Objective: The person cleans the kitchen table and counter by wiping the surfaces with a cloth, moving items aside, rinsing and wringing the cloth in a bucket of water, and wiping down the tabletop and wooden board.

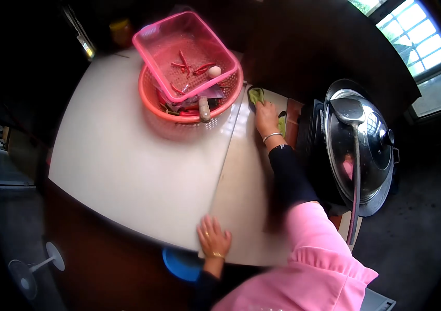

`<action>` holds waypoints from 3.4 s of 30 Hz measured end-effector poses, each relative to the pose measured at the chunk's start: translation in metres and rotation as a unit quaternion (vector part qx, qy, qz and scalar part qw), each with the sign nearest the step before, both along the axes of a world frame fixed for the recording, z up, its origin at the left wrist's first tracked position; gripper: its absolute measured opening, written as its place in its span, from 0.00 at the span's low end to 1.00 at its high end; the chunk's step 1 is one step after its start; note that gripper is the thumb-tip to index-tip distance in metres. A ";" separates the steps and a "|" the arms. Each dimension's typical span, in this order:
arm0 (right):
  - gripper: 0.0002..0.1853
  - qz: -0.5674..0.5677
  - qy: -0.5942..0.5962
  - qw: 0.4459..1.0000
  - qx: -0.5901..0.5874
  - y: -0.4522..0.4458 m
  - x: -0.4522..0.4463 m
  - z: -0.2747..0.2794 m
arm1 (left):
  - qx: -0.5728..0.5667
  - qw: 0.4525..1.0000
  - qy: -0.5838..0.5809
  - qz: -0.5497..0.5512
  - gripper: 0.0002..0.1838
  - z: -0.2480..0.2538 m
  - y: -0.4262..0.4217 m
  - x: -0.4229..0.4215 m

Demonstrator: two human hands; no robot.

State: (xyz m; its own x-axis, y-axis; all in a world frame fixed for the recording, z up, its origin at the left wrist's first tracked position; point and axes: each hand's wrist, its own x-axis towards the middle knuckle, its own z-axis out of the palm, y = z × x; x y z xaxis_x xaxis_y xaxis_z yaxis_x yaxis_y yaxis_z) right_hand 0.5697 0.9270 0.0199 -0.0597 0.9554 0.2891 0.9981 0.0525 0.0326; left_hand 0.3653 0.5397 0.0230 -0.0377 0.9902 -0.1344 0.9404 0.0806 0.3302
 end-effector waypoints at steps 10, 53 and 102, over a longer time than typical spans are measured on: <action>0.17 -0.377 -0.177 0.909 -0.007 0.049 0.084 0.085 | 0.049 0.999 -0.001 0.013 0.36 -0.004 -0.002 0.001; 0.12 -0.022 0.071 0.984 0.159 -0.309 0.088 0.084 | 0.102 0.952 -0.260 -0.129 0.30 0.051 -0.033 0.086; 0.14 0.409 0.087 0.903 -0.095 -0.342 -0.035 0.029 | 0.036 0.968 -0.218 0.120 0.30 0.001 -0.190 -0.049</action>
